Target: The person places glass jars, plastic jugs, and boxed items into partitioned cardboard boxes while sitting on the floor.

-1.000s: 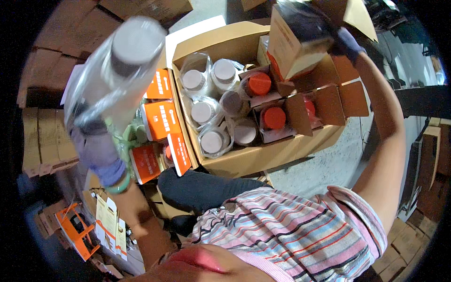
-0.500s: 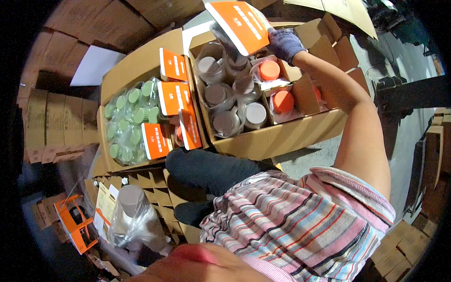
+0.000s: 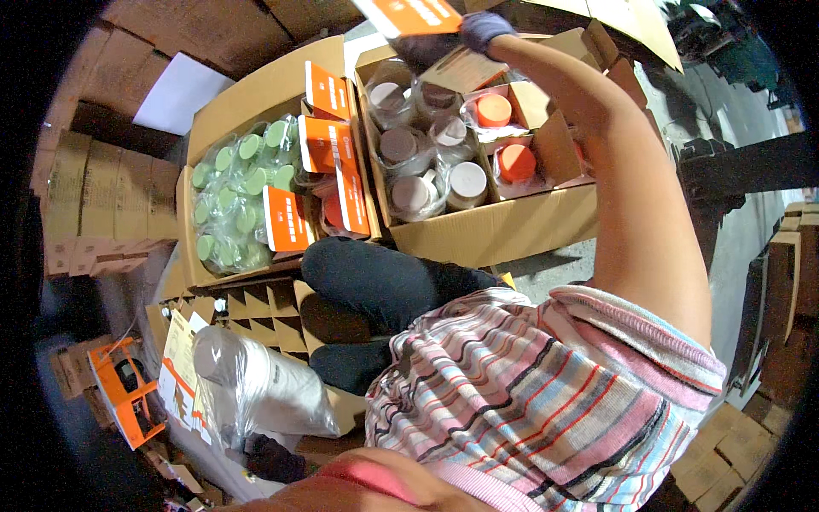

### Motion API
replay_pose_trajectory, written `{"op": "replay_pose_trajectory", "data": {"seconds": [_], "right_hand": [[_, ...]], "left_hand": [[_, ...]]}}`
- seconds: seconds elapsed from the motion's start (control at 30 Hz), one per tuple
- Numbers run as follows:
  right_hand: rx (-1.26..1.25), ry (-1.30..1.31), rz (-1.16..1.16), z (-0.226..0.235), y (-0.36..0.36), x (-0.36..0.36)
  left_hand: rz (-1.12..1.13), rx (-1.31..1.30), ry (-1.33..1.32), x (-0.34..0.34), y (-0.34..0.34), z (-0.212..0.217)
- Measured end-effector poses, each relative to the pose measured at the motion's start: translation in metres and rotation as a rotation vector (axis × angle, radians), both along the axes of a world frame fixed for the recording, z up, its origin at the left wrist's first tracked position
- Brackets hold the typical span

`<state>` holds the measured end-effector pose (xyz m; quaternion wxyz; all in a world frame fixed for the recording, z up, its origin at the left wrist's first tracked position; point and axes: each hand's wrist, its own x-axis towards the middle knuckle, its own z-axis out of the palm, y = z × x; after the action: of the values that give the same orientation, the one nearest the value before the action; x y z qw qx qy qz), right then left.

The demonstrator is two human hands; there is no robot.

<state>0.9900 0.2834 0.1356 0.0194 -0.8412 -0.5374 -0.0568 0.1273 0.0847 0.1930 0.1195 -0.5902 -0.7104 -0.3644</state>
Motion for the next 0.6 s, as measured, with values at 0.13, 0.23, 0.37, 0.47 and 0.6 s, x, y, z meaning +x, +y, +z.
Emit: {"op": "replay_pose_trajectory", "data": {"seconds": [0.13,0.23,0.37,0.47,0.6], "right_hand": [[-0.129,-0.026,0.201,-0.008,0.027,-0.069],[-0.203,-0.009,0.178,0.005,0.048,-0.076],[-0.255,0.232,-0.022,0.014,0.046,-0.024],[-0.081,0.415,-0.016,0.000,0.017,-0.015],[0.103,0.746,-0.067,-0.023,-0.036,-0.019]], "left_hand": [[0.034,-0.027,-0.051,0.021,0.007,0.007],[0.026,-0.027,-0.076,0.022,0.006,0.013],[-0.014,-0.038,-0.101,0.031,0.015,0.013],[-0.022,-0.048,-0.115,0.031,0.014,0.013],[-0.031,-0.058,-0.147,0.033,0.016,0.015]]}}
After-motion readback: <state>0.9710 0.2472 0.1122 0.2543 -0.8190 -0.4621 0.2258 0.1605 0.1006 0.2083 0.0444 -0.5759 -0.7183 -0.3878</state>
